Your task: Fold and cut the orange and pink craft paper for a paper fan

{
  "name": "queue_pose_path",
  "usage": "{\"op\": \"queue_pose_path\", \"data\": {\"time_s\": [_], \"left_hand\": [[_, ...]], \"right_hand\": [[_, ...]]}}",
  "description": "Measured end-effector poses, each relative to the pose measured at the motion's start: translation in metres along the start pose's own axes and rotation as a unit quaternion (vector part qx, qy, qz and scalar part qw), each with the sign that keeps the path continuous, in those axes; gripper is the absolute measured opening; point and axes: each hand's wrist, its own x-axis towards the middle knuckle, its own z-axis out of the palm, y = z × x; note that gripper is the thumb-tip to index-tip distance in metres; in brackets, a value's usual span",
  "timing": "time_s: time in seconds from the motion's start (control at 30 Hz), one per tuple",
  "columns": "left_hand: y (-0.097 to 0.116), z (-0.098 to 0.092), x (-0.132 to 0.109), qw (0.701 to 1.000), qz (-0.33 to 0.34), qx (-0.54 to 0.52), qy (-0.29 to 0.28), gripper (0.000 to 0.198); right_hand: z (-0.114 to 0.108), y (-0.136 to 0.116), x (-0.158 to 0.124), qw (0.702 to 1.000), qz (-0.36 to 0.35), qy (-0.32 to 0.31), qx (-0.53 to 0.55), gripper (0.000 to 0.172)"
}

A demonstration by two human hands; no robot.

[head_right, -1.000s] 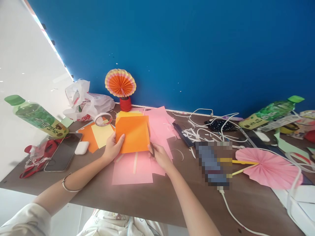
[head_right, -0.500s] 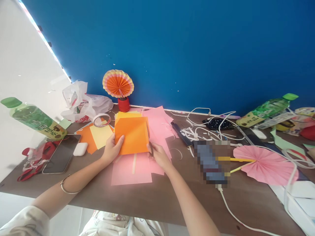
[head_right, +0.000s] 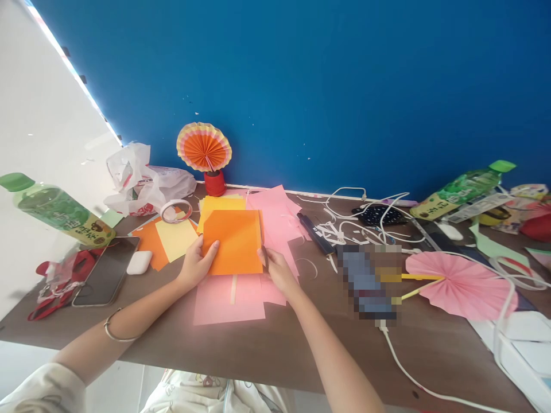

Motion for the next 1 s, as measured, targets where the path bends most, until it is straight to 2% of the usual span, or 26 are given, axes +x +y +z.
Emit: {"op": "queue_pose_path", "data": {"time_s": [0.27,0.47,0.6,1.0], "left_hand": [[0.0018,0.0004,-0.0028,1.0,0.005,0.005,-0.016,0.022],[0.0022,0.0005,-0.0061,0.998,0.011,0.042,-0.049,0.024],[0.0014,0.0004,-0.0071,0.997,0.013,0.061,-0.054,0.025],[0.0007,0.0,-0.0072,0.997,0.014,0.06,-0.055,0.026]], "right_hand": [[-0.0007,0.0016,0.0002,1.0,-0.011,0.004,-0.019,0.049],[-0.0029,0.0043,0.0025,0.998,-0.06,0.004,-0.026,0.047],[-0.004,0.0048,0.0032,0.997,-0.069,0.002,-0.028,0.047],[-0.0027,0.0063,0.0028,1.0,-0.028,-0.005,-0.001,0.049]]}}
